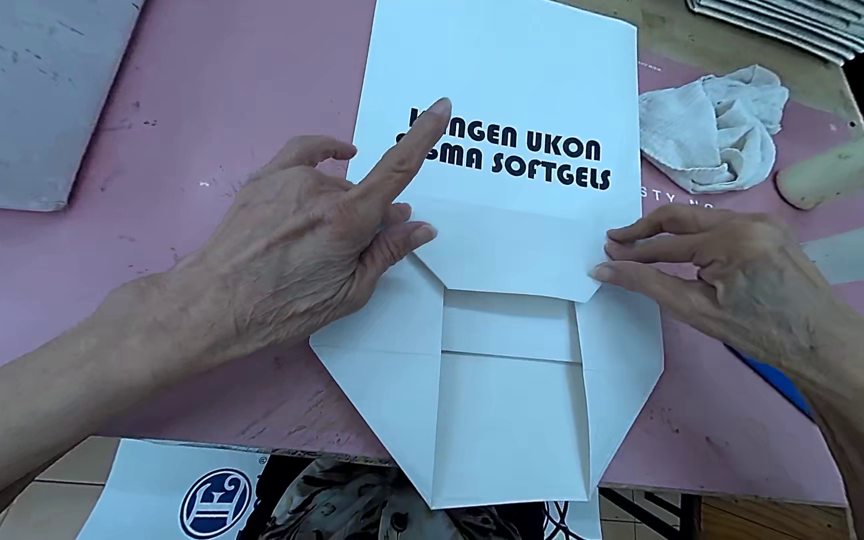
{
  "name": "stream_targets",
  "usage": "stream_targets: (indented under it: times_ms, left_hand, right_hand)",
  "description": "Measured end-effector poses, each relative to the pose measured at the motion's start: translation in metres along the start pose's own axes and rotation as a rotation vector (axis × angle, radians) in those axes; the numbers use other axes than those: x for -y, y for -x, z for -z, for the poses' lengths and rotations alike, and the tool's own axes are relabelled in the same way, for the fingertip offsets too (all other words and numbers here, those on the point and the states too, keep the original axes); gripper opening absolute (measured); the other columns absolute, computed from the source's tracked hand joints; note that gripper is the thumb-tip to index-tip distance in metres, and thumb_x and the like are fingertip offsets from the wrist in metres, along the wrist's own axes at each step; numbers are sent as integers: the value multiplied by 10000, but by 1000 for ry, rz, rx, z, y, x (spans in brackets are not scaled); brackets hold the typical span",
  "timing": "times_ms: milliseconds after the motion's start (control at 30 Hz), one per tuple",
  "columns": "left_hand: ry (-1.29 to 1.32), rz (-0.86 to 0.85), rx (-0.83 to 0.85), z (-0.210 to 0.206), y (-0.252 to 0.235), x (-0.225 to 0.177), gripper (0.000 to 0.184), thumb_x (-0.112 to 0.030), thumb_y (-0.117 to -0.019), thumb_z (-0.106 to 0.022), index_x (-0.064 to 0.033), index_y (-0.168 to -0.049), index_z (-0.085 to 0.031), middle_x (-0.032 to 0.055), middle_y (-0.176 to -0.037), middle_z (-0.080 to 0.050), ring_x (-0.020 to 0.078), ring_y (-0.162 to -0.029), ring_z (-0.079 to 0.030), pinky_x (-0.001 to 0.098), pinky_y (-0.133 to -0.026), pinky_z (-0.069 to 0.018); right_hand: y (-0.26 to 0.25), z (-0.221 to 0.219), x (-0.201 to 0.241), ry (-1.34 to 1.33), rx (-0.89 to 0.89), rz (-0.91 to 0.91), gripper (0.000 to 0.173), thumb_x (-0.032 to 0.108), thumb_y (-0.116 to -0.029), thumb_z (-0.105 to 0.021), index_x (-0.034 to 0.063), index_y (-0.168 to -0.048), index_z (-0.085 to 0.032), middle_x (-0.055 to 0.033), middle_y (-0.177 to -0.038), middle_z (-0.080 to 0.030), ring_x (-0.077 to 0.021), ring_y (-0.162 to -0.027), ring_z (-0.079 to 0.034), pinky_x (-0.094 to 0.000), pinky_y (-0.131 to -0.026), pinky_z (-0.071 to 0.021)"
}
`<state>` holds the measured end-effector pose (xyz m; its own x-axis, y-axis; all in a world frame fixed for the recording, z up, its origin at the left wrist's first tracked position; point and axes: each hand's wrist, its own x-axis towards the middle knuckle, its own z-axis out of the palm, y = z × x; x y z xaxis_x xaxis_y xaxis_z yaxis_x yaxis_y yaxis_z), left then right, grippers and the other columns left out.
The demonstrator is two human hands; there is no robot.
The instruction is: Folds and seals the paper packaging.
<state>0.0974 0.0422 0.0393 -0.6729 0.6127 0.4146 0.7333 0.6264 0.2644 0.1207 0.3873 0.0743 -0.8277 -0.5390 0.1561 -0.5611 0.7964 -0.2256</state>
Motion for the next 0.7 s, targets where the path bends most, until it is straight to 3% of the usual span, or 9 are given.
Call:
stream_targets:
  times_ms: [67, 133, 267, 333, 433, 500, 567, 633, 700]
  left_hand:
    - [-14, 23, 15, 2, -7, -2, 653, -335, -1050, -460, 7, -1584, -305, 146, -939, -775, 303, -856, -735, 550, -1026, -436]
    - [-10, 63, 44, 3, -11, -4, 748, -354, -984, -572, 17, -1578, -309, 156, -979, -771, 356, -858, -717, 570, -897, -485]
    - [16, 40, 83, 1, -19, -5, 784, -292, -943, -649, -11, -1588, -304, 177, -972, -734, 363, -774, -668, 541, -700, -488]
    - [54, 15, 111, -2, -21, -3, 745, -255, -959, -630, -48, -1597, -305, 201, -1068, -696, 401, -905, -660, 556, -775, -491]
    - [108, -39, 101, -6, -21, -2, 704, -168, -972, -600, -64, -1601, -301, 179, -1151, -673, 345, -1005, -649, 467, -868, -523]
    - [144, -74, 91, -8, -19, -5, 677, -91, -971, -577, -56, -1593, -313, 130, -1098, -691, 297, -985, -655, 413, -875, -526]
    - [139, -117, 62, -10, -17, -6, 619, -59, -979, -542, -43, -1571, -363, 96, -1010, -733, 253, -863, -681, 378, -779, -534]
    - [120, -166, 61, -10, -12, -5, 548, -80, -1009, -507, -20, -1545, -406, 107, -1012, -751, 244, -772, -666, 363, -689, -514]
    - [97, -205, 89, -6, -5, -5, 574, -266, -1046, -476, 0, -1547, -391, 135, -1101, -746, 264, -809, -668, 382, -684, -507]
  right_hand:
    - [-11, 4, 2, 23, 61, -76, 368, 391, -912, -678, 49, -947, -808, -159, -1041, -723, -299, -901, -680, -509, -722, -498]
    - [-20, 5, 7, 26, 100, -91, 298, 316, -872, -757, 21, -904, -781, -183, -1031, -704, -330, -921, -668, -530, -734, -493]
    - [-31, -2, 5, -21, 134, -15, 203, 159, -817, -814, 25, -868, -670, -99, -869, -619, -184, -780, -604, -325, -685, -470]
    - [-31, -5, 2, -91, 132, 5, 147, 133, -824, -792, 56, -880, -680, -51, -871, -618, -118, -779, -597, -258, -691, -472]
    - [-25, -9, 2, -174, 80, 75, 41, 67, -861, -725, 51, -897, -719, -64, -936, -670, -71, -836, -629, -184, -744, -500]
    - [-17, -12, 6, -176, 35, 138, 73, 12, -885, -661, 37, -887, -730, -92, -961, -694, -91, -889, -655, -177, -787, -505]
    - [-11, -10, 12, -139, 30, 202, 127, -52, -915, -609, -19, -911, -732, -159, -986, -701, -182, -901, -670, -242, -799, -503]
    - [-7, -8, 13, -87, 39, 238, 184, 9, -961, -555, -28, -965, -736, -176, -1022, -703, -221, -911, -676, -278, -790, -510]
    - [0, -6, 11, -56, 62, 237, 346, 270, -1012, -526, -3, -1060, -732, -153, -1082, -701, -214, -946, -669, -285, -773, -509]
